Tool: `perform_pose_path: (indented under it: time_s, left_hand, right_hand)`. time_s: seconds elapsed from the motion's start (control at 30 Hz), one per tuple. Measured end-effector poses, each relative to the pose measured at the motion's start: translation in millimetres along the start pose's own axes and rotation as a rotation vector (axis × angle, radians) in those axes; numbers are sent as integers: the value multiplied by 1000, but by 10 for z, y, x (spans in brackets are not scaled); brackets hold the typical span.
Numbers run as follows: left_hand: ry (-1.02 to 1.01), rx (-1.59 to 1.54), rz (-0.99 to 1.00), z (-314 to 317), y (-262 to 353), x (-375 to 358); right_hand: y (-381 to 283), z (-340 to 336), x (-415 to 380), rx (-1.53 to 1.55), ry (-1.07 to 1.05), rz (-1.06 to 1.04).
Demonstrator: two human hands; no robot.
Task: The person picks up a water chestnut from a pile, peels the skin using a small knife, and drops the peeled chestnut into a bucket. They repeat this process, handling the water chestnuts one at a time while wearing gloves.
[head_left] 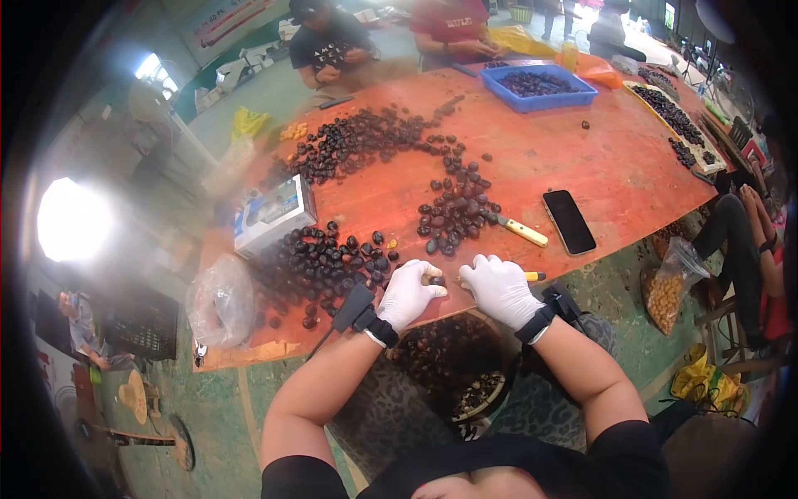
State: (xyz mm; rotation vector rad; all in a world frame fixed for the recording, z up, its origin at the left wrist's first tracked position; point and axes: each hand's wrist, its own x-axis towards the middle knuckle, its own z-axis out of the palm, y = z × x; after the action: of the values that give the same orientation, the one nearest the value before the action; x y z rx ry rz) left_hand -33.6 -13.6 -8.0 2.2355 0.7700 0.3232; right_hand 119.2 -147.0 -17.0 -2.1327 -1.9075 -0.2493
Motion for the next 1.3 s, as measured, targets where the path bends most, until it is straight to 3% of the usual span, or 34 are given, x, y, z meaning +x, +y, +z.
perform_pose_path:
  time_s: [0.53,0.63,0.7,0.83,1.0,1.1,1.17,1.23,1.3]
  left_hand:
    - [38,73,-3,-7,-10,-17]
    - [146,52,70,-233,-83,-14]
    - [401,97,143,-481,-237,-1]
    - [691,356,8,-984,-700,54]
    - [612,740,-294,-1063,-899,99]
    - [753,757,30,-879,-687,162]
    - [501,446,195,-719,-411,206]
    - [185,363,174,-508,-228,190]
    - [135,538,176,-446,-69,76]
  right_hand:
    - [-125,-81,-68,16,-47,55]
    - [-115,-144,-62,63,-14,74]
    - [-88,-161,-39,88,-38,102]
    - [-53,-119,-23,106,-60,143]
    - [-27,-120,-20,115,-50,147]
    - [-17,-132,-1,111,-63,159]
    - [-25,-142,13,106,-73,170]
    - [-34,-141,21,109,-66,169]
    - [-40,-130,16,117,-47,155]
